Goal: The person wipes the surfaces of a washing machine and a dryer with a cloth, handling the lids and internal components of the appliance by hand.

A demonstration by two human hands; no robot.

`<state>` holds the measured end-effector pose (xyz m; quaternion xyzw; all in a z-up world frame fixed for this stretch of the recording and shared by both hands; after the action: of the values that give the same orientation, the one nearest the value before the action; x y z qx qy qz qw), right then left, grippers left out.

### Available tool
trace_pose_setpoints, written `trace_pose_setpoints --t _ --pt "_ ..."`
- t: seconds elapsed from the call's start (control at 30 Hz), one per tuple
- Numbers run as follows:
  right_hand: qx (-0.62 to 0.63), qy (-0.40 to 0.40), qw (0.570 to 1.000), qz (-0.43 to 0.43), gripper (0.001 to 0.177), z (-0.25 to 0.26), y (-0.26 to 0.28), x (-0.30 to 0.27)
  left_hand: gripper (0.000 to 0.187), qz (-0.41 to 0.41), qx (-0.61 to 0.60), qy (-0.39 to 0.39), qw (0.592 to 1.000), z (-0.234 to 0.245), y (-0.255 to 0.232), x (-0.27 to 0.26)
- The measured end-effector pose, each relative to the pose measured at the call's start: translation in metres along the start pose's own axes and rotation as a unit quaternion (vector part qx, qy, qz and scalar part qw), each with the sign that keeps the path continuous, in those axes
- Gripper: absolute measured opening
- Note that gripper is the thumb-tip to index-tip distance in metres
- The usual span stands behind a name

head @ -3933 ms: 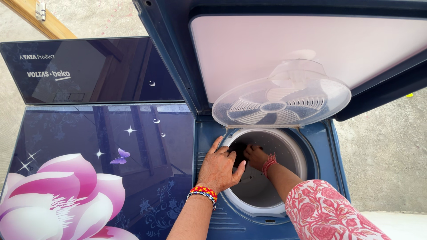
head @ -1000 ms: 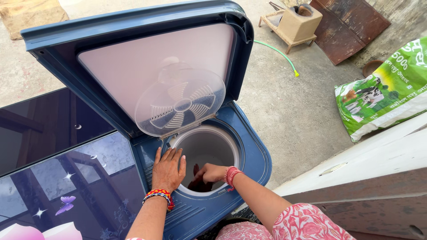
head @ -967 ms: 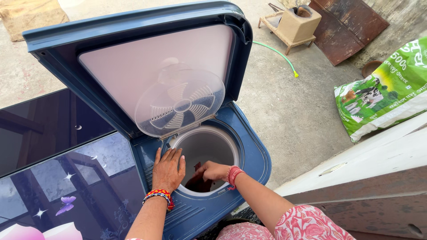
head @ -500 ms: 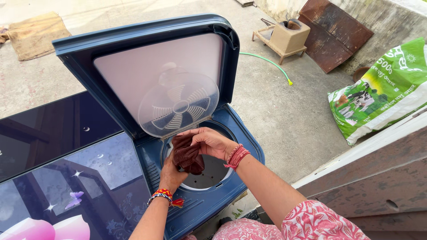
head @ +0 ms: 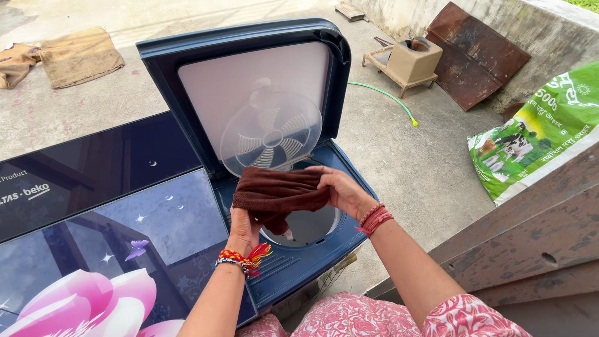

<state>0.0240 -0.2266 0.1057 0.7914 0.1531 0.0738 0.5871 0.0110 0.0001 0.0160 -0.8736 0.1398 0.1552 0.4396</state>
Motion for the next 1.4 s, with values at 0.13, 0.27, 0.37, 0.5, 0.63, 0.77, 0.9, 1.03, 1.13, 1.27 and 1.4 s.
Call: trace_pose_setpoints --t 0.13,0.27,0.37,0.5,0.63,0.77,0.9,1.03,1.13,1.27,1.4 --pt "-0.285 -0.11 0.949 -0.08 0.049 0.018 -0.045 -0.023 0.067 0.09 -0.108 0.082 0.987 -0.011 0.034 -0.005" --pt "-0.391 -0.097 0.91 0.1 0.05 0.014 -0.07 -0.029 0.061 0.169 -0.075 0.056 0.981 0.014 0.069 -0.006" --pt "-0.425 -0.046 0.886 0.181 0.048 -0.005 -0.092 -0.048 0.052 0.19 0.171 -0.036 0.966 0.047 0.079 -0.009" --pt "-0.561 0.037 0.8 0.208 0.054 -0.06 -0.111 -0.075 0.061 0.017 0.639 -0.133 0.758 0.044 0.038 -0.04" --pt "-0.609 0.042 0.751 0.251 0.072 -0.11 -0.101 -0.1 0.093 -0.083 0.816 -0.134 0.557 0.003 0.015 -0.1" --pt "-0.642 0.011 0.697 0.32 0.069 -0.145 -0.101 -0.127 0.07 -0.166 0.893 -0.088 0.409 -0.014 0.016 -0.119" --pt "-0.655 -0.048 0.693 0.296 0.052 -0.15 -0.107 -0.133 0.031 -0.064 0.869 -0.059 0.488 -0.007 0.028 -0.111" --pt "-0.662 -0.051 0.704 0.253 0.048 -0.146 -0.105 -0.128 0.033 -0.069 0.856 -0.095 0.504 -0.021 0.026 -0.107" --pt "-0.663 -0.053 0.709 0.236 0.045 -0.134 -0.099 -0.127 0.038 -0.073 0.845 -0.11 0.518 -0.027 0.034 -0.107" --pt "-0.67 -0.043 0.696 0.255 0.041 -0.112 -0.085 -0.124 0.044 -0.06 0.821 -0.124 0.554 -0.036 0.051 -0.101" --pt "-0.673 -0.023 0.69 0.265 0.042 -0.084 -0.072 -0.121 0.036 -0.073 0.828 -0.113 0.545 -0.056 0.068 -0.082"
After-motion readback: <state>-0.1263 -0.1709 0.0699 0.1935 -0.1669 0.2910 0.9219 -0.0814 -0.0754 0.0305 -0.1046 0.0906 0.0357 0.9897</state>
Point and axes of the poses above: each hand's wrist, its own x-axis towards the middle knuckle, its own z-axis out of the back of the hand, y = z × x, the point moved 7 cm from there along x, towards the middle knuckle, and after that the axes turned 13 degrees about z, right-handed, at the moved point
